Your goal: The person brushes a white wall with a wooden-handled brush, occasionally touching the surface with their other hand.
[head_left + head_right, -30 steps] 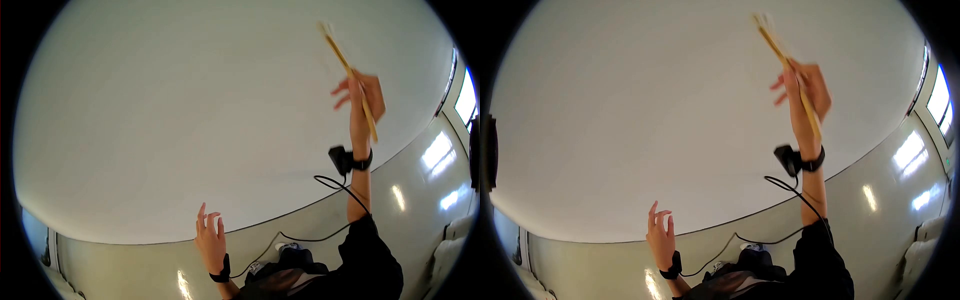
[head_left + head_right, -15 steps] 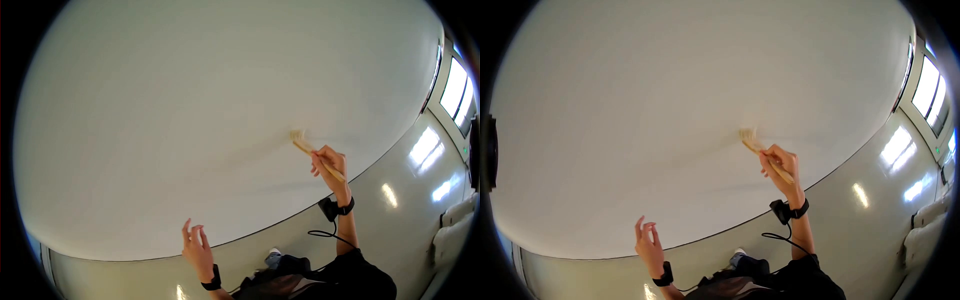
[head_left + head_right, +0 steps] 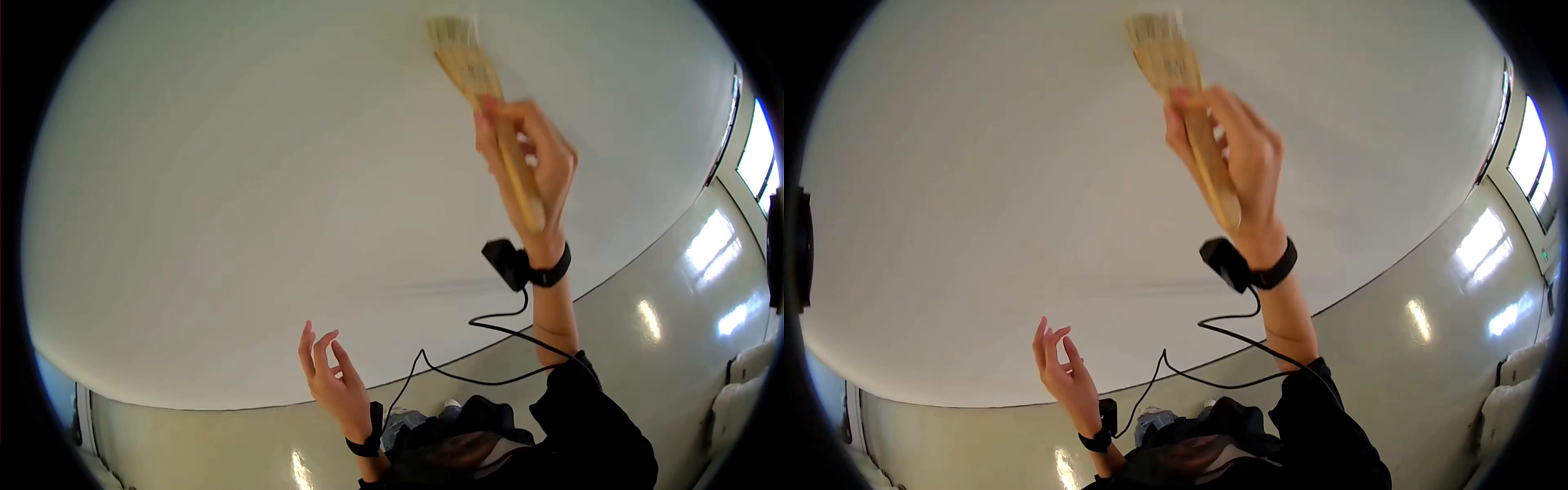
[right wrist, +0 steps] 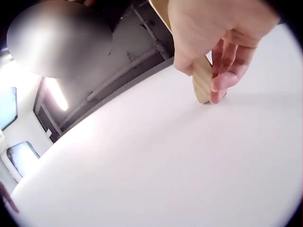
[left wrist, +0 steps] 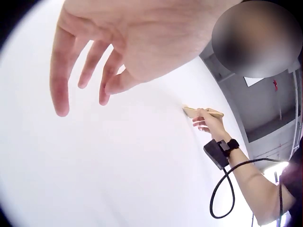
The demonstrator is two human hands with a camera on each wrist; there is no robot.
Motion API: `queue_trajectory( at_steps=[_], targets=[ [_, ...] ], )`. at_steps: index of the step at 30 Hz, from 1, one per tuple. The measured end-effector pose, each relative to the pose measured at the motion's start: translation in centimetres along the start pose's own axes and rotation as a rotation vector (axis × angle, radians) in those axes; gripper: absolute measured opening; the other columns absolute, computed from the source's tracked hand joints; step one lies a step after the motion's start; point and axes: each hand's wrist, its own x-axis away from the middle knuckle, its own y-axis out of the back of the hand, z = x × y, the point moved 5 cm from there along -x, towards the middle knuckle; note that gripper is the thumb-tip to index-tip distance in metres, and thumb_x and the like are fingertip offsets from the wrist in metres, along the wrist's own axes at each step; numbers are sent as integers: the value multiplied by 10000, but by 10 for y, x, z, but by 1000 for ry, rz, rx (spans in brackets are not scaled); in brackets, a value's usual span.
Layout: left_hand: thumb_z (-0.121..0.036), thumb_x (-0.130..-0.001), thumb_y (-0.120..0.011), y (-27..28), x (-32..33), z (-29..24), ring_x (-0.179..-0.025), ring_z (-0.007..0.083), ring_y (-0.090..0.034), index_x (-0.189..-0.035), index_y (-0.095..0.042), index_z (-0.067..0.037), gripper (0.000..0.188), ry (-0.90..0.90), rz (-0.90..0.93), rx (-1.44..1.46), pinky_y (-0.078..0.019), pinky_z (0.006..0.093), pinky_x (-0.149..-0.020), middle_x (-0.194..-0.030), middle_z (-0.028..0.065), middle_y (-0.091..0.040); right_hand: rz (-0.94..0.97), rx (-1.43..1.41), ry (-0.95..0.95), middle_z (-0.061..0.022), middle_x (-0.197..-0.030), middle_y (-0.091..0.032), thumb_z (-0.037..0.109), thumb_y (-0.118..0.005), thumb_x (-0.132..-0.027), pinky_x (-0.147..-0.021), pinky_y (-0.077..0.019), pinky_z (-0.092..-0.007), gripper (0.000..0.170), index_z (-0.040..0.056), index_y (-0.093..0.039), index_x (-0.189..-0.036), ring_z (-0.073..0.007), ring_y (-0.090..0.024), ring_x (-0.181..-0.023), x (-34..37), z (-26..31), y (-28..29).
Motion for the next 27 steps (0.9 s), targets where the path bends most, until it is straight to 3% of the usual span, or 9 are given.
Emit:
queue_trajectory(
  at_steps=[1,3,7,9,12,18,21,25,27],
  targets=[
    [-16,-1019,-555,1,2,-4,-1275,322,-596,-1141,-679,-60,179,41,39,18,-599,351,-766,-1497,140,-533,5,16,41,-31,-769,-676,51,-775,-906,-536,-479,-230,83,36,-718,-964,-100,-604,-621,13,-1,2],
    [-21,-1016,-562,4,7,1,-1361,358,-516,-1183,-670,-63,202,-30,34,-90,-546,419,-924,-1528,144,-502,31,19,79,-44,-702,-579,-1,-814,-815,-483,-428,-252,177,53,-682,-919,-135,-514,-556,57,-7,16],
    [-35,-1012,-573,-1,19,-1,-1502,423,-338,-1283,-638,-77,281,-71,-5,-155,-387,525,-1134,-1608,159,-412,326,6,-206,-76,-696,-568,-18,-768,-852,-483,-421,-258,155,24,-635,-919,-155,-485,-537,140,-31,47],
    [-51,-1013,-576,-5,19,7,-1526,432,-298,-1330,-618,-83,322,-71,29,-201,-364,538,-1146,-1638,162,-372,466,-7,-339,-86,-651,-536,1,-741,-888,-478,-403,-249,153,20,-591,-866,-129,-465,-522,146,-31,58],
    [-62,-1015,-579,7,11,5,-1550,423,-261,-1395,-594,-94,381,-84,91,-229,-344,537,-1170,-1667,155,-335,384,-14,-478,-67,-625,-567,30,-725,-925,-480,-391,-238,189,19,-561,-831,-78,-488,-526,110,-5,74],
    [-104,-1008,-609,10,-2,18,-1556,410,-255,-1471,-543,-95,468,-102,257,-280,-319,531,-1185,-1687,144,-302,-47,-212,-183,-18,-707,-666,76,-777,-917,-518,-443,-217,158,26,-628,-906,-62,-563,-572,-1,55,28],
    [-120,-1004,-624,20,-10,-2,-1553,415,-259,-1417,-597,-89,415,-106,327,-316,-324,523,-1184,-1690,133,-305,-53,-128,70,-26,-728,-668,56,-793,-891,-523,-447,-222,161,44,-638,-931,-107,-566,-562,-53,54,12],
    [-106,-993,-638,25,-18,-14,-1543,423,-280,-1335,-660,-91,343,-141,364,-360,-338,526,-1167,-1692,128,-306,22,149,42,-50,-717,-619,42,-829,-812,-517,-446,-244,200,67,-664,-921,-173,-544,-536,-27,52,27],
    [-96,-986,-645,25,-17,-16,-1539,428,-287,-1301,-677,-89,316,-161,356,-375,-346,528,-1158,-1693,135,-300,59,117,23,-71,-715,-611,29,-821,-788,-509,-449,-268,202,65,-671,-918,-203,-556,-537,5,50,39]
  ],
)
